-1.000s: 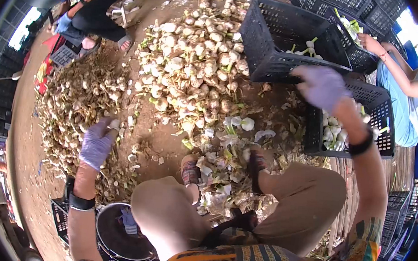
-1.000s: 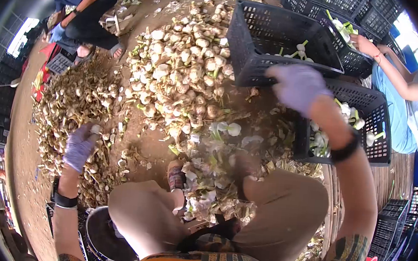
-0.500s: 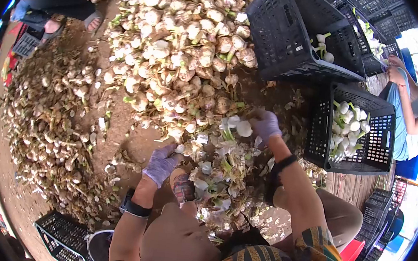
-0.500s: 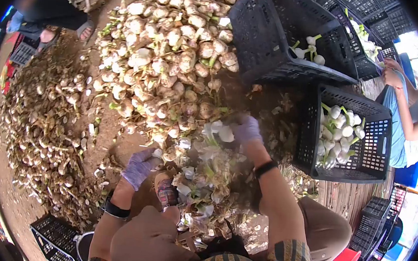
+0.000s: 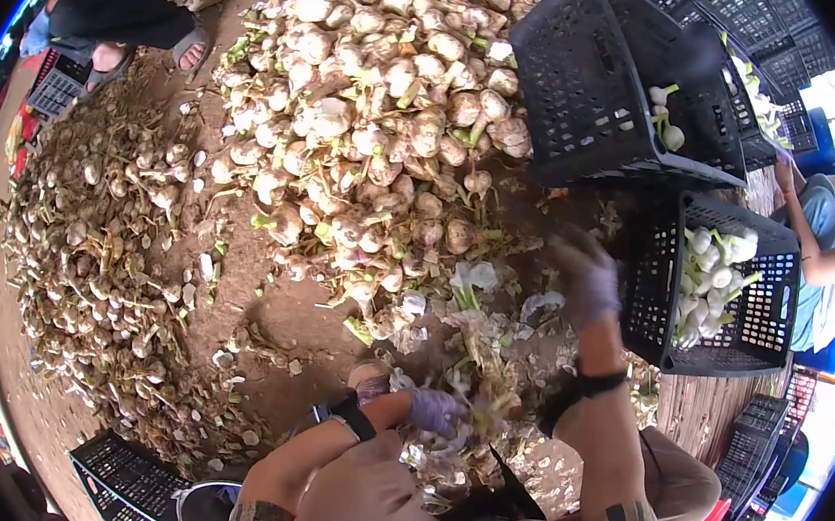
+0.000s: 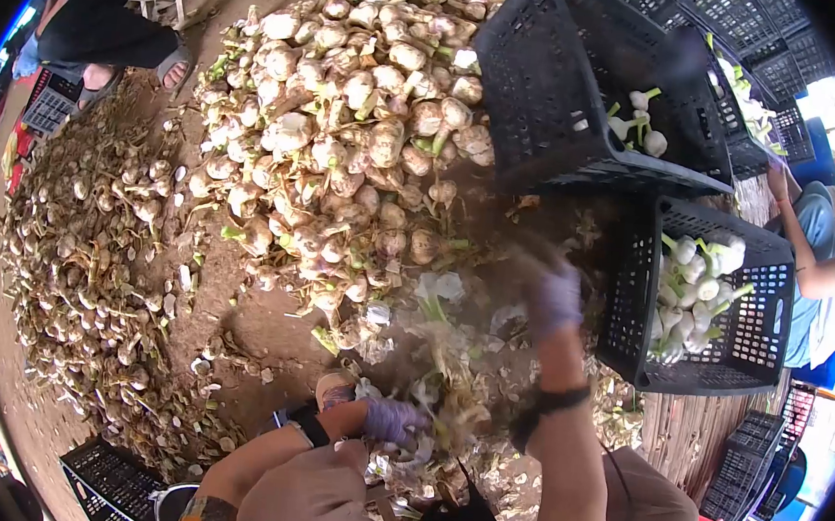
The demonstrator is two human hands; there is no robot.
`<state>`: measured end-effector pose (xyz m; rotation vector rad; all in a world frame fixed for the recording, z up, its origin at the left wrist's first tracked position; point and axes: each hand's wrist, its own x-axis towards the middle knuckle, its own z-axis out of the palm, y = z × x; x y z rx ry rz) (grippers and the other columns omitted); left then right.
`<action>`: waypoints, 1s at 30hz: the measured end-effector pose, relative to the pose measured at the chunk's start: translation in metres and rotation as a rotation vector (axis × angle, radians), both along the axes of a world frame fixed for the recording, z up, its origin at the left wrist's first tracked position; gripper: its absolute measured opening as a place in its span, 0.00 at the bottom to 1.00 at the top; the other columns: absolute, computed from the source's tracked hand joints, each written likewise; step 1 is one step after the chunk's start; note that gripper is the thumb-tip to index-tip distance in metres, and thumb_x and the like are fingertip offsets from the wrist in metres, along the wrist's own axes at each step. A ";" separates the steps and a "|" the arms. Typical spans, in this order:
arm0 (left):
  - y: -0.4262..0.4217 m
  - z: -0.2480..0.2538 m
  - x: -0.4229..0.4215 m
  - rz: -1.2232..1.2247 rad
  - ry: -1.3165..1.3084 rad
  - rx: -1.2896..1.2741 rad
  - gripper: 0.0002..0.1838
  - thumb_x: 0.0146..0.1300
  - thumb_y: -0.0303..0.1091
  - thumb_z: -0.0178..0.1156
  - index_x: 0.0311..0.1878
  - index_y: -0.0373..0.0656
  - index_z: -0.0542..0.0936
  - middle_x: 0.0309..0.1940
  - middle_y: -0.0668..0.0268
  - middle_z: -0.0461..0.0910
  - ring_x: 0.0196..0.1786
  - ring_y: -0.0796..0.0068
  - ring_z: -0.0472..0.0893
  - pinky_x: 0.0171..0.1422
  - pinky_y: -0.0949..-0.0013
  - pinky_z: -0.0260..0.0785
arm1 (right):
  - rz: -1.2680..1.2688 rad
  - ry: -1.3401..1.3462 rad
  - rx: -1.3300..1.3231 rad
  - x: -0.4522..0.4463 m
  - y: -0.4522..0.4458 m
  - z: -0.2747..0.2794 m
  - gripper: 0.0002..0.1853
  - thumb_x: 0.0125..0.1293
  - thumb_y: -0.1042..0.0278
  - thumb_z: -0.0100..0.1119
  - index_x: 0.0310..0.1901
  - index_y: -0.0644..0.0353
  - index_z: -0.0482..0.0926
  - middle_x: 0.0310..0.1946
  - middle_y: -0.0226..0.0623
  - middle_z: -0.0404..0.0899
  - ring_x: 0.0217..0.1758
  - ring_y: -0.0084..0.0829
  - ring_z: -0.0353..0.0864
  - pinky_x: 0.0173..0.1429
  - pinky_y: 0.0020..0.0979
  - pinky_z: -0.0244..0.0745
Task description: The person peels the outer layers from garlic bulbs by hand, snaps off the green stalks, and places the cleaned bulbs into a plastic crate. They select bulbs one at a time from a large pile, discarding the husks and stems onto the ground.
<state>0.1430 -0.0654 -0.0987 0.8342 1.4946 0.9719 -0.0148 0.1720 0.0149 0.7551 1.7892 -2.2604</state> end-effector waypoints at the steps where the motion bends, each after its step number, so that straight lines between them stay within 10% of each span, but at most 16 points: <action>1: -0.001 -0.002 0.002 -0.036 -0.218 0.121 0.29 0.53 0.46 0.60 0.58 0.46 0.70 0.51 0.56 0.74 0.50 0.57 0.76 0.56 0.61 0.67 | 0.086 -0.010 0.019 -0.010 -0.030 -0.017 0.28 0.53 0.79 0.57 0.59 0.59 0.65 0.37 0.30 0.78 0.32 0.24 0.78 0.32 0.24 0.75; 4: -0.030 0.031 -0.030 0.355 -0.061 -0.043 0.28 0.54 0.41 0.60 0.59 0.43 0.69 0.51 0.56 0.74 0.48 0.58 0.76 0.53 0.63 0.69 | 0.408 -0.067 0.453 -0.029 -0.077 -0.089 0.29 0.51 0.80 0.57 0.58 0.58 0.66 0.44 0.33 0.77 0.37 0.27 0.78 0.38 0.28 0.75; 6: -0.050 0.045 -0.045 0.645 -0.219 -0.029 0.27 0.55 0.37 0.59 0.59 0.43 0.69 0.50 0.55 0.74 0.49 0.59 0.76 0.53 0.64 0.69 | 0.638 0.270 1.274 -0.031 -0.085 -0.142 0.31 0.50 0.79 0.58 0.59 0.54 0.66 0.46 0.38 0.77 0.42 0.34 0.78 0.44 0.32 0.74; 9: -0.075 0.029 -0.045 1.274 -0.395 0.230 0.23 0.57 0.30 0.58 0.58 0.40 0.70 0.52 0.54 0.72 0.51 0.66 0.75 0.54 0.67 0.69 | 0.668 0.253 0.879 -0.013 -0.098 -0.114 0.25 0.48 0.76 0.57 0.52 0.59 0.70 0.41 0.50 0.77 0.44 0.47 0.76 0.47 0.36 0.72; 10: -0.065 0.046 -0.054 1.257 0.001 0.380 0.25 0.57 0.29 0.57 0.59 0.37 0.67 0.54 0.58 0.70 0.52 0.69 0.74 0.56 0.67 0.68 | 0.653 0.320 0.953 0.001 -0.099 -0.092 0.19 0.47 0.77 0.55 0.45 0.63 0.74 0.40 0.52 0.76 0.43 0.50 0.75 0.46 0.38 0.72; 11: -0.053 0.069 -0.069 1.393 -0.426 0.320 0.37 0.52 0.28 0.60 0.67 0.45 0.58 0.50 0.66 0.70 0.49 0.74 0.72 0.55 0.68 0.67 | 0.728 0.299 1.008 0.015 -0.097 -0.085 0.15 0.47 0.73 0.57 0.41 0.64 0.75 0.38 0.54 0.76 0.41 0.51 0.75 0.44 0.40 0.72; 15: -0.029 0.044 -0.077 1.337 -0.727 0.373 0.38 0.47 0.27 0.65 0.63 0.37 0.59 0.43 0.64 0.73 0.41 0.71 0.76 0.45 0.69 0.73 | 1.080 0.242 0.765 0.055 -0.099 -0.020 0.30 0.53 0.69 0.55 0.61 0.51 0.63 0.51 0.47 0.71 0.49 0.49 0.74 0.50 0.39 0.73; 16: -0.024 0.044 -0.076 1.299 -0.722 0.393 0.38 0.47 0.27 0.65 0.63 0.37 0.59 0.43 0.64 0.73 0.41 0.71 0.76 0.45 0.69 0.73 | 0.893 0.617 0.854 0.067 -0.096 -0.018 0.32 0.51 0.73 0.54 0.61 0.51 0.62 0.47 0.44 0.73 0.49 0.47 0.74 0.48 0.39 0.73; 18: -0.019 0.045 -0.076 1.394 -0.661 0.459 0.32 0.46 0.27 0.64 0.58 0.38 0.67 0.39 0.66 0.74 0.36 0.73 0.77 0.39 0.69 0.74 | 1.045 0.354 0.978 0.066 -0.081 -0.022 0.31 0.51 0.72 0.54 0.61 0.52 0.63 0.48 0.45 0.73 0.48 0.47 0.75 0.48 0.39 0.73; 22: -0.017 0.065 -0.076 1.444 -0.438 0.403 0.27 0.46 0.28 0.64 0.53 0.40 0.72 0.39 0.67 0.74 0.35 0.74 0.77 0.38 0.68 0.73 | 0.364 0.488 1.324 0.063 -0.046 -0.064 0.28 0.53 0.66 0.58 0.58 0.59 0.67 0.38 0.43 0.77 0.37 0.40 0.79 0.39 0.35 0.75; 24: -0.027 0.008 -0.078 1.294 -0.092 0.267 0.30 0.45 0.27 0.64 0.56 0.42 0.69 0.38 0.67 0.74 0.36 0.76 0.76 0.38 0.71 0.73 | 0.230 -0.194 -0.002 0.073 -0.056 -0.020 0.26 0.57 0.59 0.61 0.54 0.62 0.69 0.28 0.34 0.76 0.26 0.26 0.77 0.29 0.26 0.72; 26: -0.014 0.056 -0.075 1.198 -0.047 0.204 0.33 0.43 0.27 0.65 0.58 0.42 0.67 0.41 0.63 0.74 0.40 0.68 0.76 0.44 0.66 0.72 | 0.238 -0.184 -0.210 0.085 -0.077 -0.033 0.26 0.58 0.52 0.61 0.51 0.63 0.72 0.28 0.28 0.76 0.25 0.18 0.73 0.27 0.22 0.70; 28: -0.005 0.100 -0.075 0.884 0.916 0.113 0.38 0.39 0.27 0.66 0.59 0.42 0.65 0.44 0.56 0.73 0.46 0.57 0.74 0.50 0.60 0.68 | 0.031 -0.240 -0.362 0.083 -0.101 -0.015 0.23 0.57 0.53 0.62 0.47 0.63 0.74 0.30 0.30 0.78 0.26 0.21 0.75 0.30 0.23 0.72; 30: -0.008 0.091 -0.070 0.907 0.811 0.099 0.41 0.36 0.29 0.67 0.59 0.42 0.65 0.47 0.52 0.71 0.49 0.48 0.71 0.55 0.55 0.64 | 0.064 -0.293 -0.293 0.080 -0.106 -0.001 0.21 0.58 0.56 0.61 0.46 0.63 0.74 0.30 0.30 0.77 0.27 0.21 0.75 0.28 0.23 0.71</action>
